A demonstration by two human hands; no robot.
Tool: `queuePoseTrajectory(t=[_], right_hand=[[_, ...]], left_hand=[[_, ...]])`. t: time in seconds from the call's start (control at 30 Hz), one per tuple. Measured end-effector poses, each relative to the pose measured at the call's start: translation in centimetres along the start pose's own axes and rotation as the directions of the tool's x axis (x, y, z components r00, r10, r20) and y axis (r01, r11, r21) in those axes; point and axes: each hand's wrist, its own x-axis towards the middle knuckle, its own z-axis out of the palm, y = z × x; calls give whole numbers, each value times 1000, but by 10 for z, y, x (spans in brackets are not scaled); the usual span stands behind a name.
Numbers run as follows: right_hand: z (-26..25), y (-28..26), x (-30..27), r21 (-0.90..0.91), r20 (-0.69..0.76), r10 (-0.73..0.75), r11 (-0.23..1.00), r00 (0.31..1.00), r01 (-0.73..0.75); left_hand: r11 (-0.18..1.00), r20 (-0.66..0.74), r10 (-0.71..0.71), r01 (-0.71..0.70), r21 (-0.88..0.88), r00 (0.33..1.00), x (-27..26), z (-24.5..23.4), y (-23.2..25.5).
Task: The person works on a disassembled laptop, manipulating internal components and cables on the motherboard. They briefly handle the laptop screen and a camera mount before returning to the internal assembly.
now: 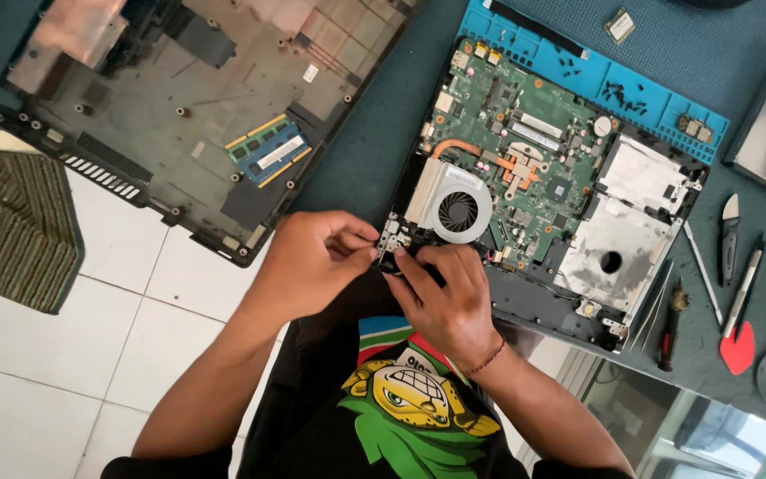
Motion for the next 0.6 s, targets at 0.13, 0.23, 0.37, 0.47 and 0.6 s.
queuePoseTrajectory(t=[0.13, 0.23, 0.37, 0.47, 0.6], right_hand=[[0, -1, -1, -9, 6, -4, 1000, 1000, 4], [1, 0, 0, -4, 0, -12, 1000, 1000, 12], [2, 0, -2, -2, 1, -11, 1000, 1000, 11], [2, 0, -1, 6, 5, -6, 1000, 1000, 6], [1, 0, 1, 33, 16, 47, 998, 999, -47]], left_hand=[[995, -17, 36, -35, 92, 999, -5, -2, 12], [993, -1, 44, -43, 107, 999, -5, -2, 13], [994, -20, 56, -54, 90, 998, -5, 1, 8], [993, -36, 61, -57, 102, 998, -6, 1, 9], [967, -9, 211, -207, 148, 977, -6, 0, 8]])
